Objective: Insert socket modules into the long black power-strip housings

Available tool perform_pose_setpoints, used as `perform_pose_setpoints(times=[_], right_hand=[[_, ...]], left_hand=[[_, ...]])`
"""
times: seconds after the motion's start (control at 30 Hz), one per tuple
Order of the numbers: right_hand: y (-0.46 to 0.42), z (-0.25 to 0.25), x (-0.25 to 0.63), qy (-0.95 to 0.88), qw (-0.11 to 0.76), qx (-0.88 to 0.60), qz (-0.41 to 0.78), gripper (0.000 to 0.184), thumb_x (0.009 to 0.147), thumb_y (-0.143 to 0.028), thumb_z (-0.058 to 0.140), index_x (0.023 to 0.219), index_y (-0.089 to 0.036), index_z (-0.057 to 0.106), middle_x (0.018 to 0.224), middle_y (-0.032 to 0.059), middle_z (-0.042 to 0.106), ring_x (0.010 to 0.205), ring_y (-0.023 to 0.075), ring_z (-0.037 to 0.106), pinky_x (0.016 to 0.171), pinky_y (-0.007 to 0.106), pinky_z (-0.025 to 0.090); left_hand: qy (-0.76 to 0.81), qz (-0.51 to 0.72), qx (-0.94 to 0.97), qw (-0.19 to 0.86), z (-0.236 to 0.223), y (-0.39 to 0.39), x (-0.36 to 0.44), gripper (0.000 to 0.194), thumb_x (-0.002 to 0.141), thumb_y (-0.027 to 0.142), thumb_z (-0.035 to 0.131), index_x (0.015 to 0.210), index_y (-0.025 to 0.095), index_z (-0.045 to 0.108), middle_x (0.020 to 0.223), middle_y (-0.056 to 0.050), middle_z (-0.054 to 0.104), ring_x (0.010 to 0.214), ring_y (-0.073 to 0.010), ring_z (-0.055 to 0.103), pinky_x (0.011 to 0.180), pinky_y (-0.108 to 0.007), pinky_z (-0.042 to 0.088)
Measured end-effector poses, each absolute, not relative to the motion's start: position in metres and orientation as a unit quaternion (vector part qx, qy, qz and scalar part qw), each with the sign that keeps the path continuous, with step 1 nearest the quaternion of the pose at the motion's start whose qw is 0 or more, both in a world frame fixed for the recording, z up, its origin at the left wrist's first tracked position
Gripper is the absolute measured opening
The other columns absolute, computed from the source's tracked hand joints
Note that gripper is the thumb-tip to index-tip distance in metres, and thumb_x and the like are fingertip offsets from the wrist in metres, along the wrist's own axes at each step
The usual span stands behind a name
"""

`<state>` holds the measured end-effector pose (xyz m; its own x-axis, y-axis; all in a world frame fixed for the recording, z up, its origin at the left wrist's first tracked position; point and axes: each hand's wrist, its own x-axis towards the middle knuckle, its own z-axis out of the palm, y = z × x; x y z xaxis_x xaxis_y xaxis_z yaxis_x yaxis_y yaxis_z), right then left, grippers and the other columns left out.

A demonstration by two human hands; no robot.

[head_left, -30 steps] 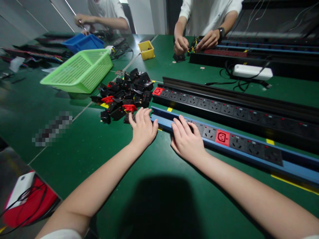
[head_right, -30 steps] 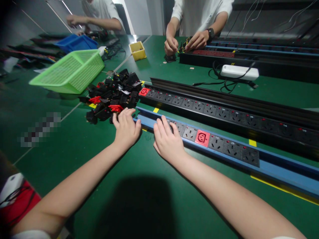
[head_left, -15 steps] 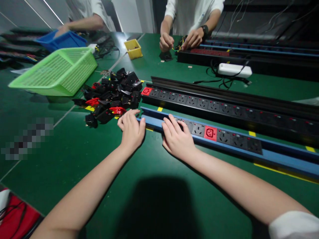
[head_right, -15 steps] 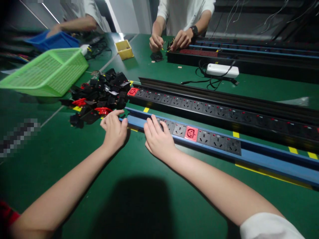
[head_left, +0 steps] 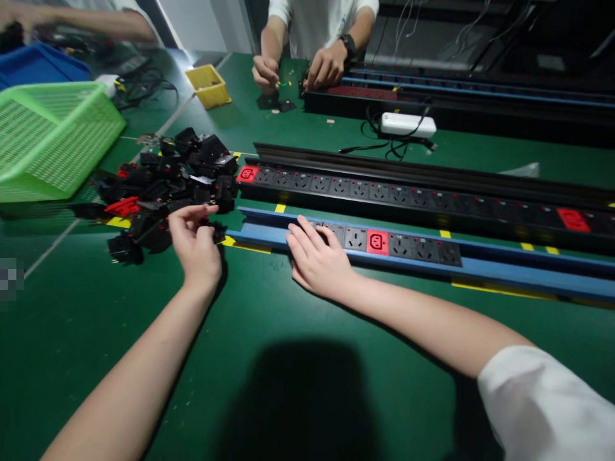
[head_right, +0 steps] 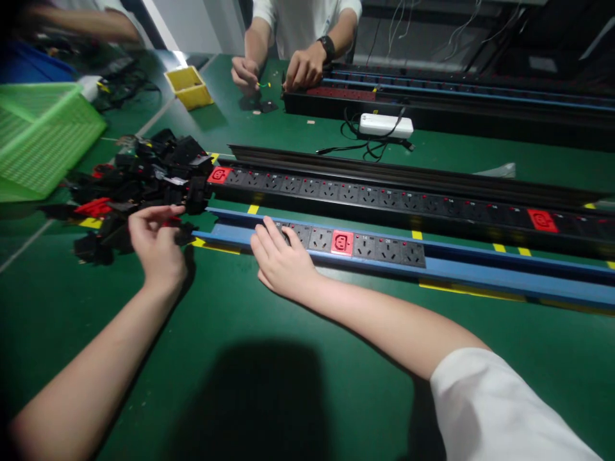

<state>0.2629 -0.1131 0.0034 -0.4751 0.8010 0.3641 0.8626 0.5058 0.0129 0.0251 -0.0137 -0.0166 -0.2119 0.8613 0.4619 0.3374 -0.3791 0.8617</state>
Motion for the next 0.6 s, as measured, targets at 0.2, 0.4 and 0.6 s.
perform_pose_setpoints(times=[0.2,0.4,0.6], right_hand=[[-0.113,0.004,0.263,-0.854,0.156,-0.487,-0.095,0.052,0.096,-0.027,0.048,0.142,-0.004,0.05,0.155,0.02,0.046,0.15,0.035,0.031,0.112,0.05,0.03],[-0.113,0.003,0.264,-0.854,0.157,-0.485,-0.098,0.052,0.096,-0.027,0.047,0.142,-0.004,0.05,0.155,0.0201,0.047,0.15,0.0349,0.031,0.112,0.05,0.03],[-0.113,0.002,0.264,-0.852,0.168,-0.485,-0.099,0.052,0.095,-0.027,0.049,0.142,-0.004,0.051,0.154,0.0201,0.048,0.149,0.0347,0.032,0.111,0.05,0.031]], left_hand=[[0.542,0.545,0.607,0.199,-0.024,-0.007,0.015,0.039,0.07,0.002,0.056,0.103,0.021,0.059,0.107,0.0,0.068,0.109,-0.0254,0.062,0.105,-0.048,0.047],[0.55,0.54,0.608,0.192,-0.024,-0.006,0.017,0.044,0.065,-0.001,0.053,0.102,0.021,0.062,0.107,-0.002,0.066,0.108,-0.0259,0.062,0.105,-0.048,0.047],[0.578,0.481,0.632,0.184,-0.028,-0.003,0.011,0.045,0.07,0.012,0.062,0.115,0.018,0.062,0.116,-0.01,0.064,0.114,-0.0296,0.059,0.106,-0.05,0.044]])
